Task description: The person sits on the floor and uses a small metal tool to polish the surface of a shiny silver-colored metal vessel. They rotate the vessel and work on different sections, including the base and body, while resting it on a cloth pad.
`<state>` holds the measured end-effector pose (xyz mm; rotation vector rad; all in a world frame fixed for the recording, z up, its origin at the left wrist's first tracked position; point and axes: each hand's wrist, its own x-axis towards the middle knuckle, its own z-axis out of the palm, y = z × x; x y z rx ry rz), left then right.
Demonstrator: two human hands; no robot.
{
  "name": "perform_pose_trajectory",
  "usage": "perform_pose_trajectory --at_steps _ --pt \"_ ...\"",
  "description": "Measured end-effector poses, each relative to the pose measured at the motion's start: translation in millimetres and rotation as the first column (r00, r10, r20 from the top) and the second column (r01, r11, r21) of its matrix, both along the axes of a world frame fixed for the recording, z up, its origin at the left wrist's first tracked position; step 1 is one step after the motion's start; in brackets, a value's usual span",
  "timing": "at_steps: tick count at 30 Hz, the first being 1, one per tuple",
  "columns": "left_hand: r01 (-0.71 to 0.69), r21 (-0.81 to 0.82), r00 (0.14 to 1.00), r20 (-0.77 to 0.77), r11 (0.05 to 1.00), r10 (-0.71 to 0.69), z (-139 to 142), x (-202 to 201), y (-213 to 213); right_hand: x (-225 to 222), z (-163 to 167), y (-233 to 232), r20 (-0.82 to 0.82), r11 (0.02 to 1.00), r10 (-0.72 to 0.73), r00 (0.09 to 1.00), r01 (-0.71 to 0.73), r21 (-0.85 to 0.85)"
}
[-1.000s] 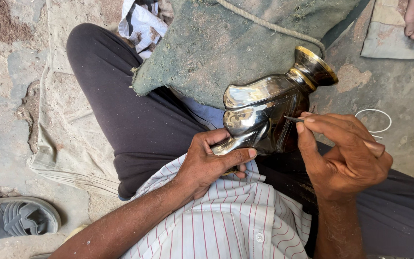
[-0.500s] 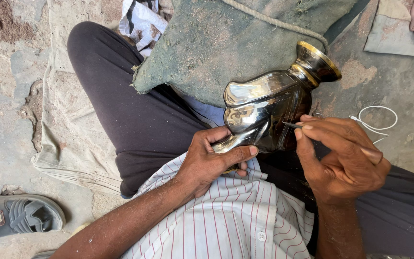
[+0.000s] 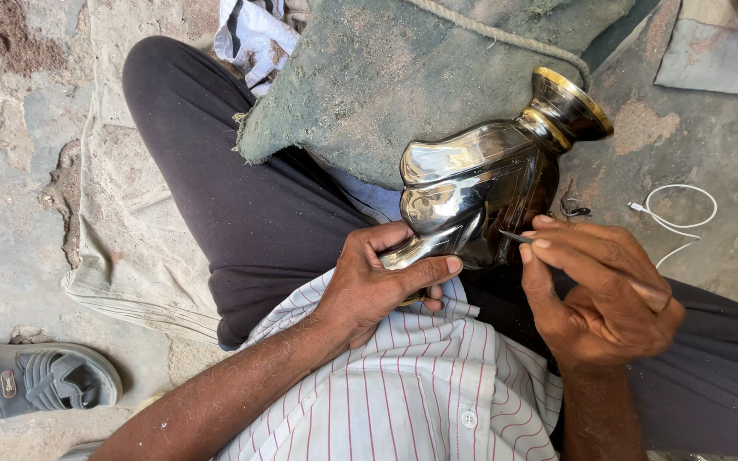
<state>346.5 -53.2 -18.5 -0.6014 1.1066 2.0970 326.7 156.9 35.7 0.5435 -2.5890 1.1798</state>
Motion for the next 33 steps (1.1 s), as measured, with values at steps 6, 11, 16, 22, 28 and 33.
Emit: perform_pose_trajectory --at_steps 6,11,16,22,28,33 --pt "-0.005 -0.003 1.0 0.002 1.0 0.005 -0.7 0.6 -0.7 4.3 0.0 0.2 -0.003 1.0 0.01 1.0 -0.01 0.017" --pt "-0.001 -0.014 1.0 -0.019 1.0 0.001 -1.0 -0.2 -0.3 9.3 -5.0 3.6 -0.027 0.999 0.021 0.999 -0.02 0.05" --pt "0.006 -0.025 1.0 -0.014 1.0 -0.006 -0.7 1.1 -0.4 16.7 -7.6 2.6 -0.049 0.999 -0.02 0.999 0.021 0.027" --pt "0.008 -0.022 1.0 0.001 1.0 -0.008 -2.2 0.9 -0.1 23.7 -5.0 0.1 -0.027 0.998 -0.002 1.0 0.004 0.069" --pt "-0.007 -0.009 1.0 -0.021 1.0 0.006 -3.4 1.6 0.4 27.5 -9.3 -0.2 -0.035 0.997 0.002 0.999 0.001 0.077" --pt "-0.012 0.009 1.0 -0.012 1.0 0.012 -2.9 1.4 -0.3 26.7 -10.7 1.0 -0.048 0.997 0.014 0.999 -0.01 0.079"
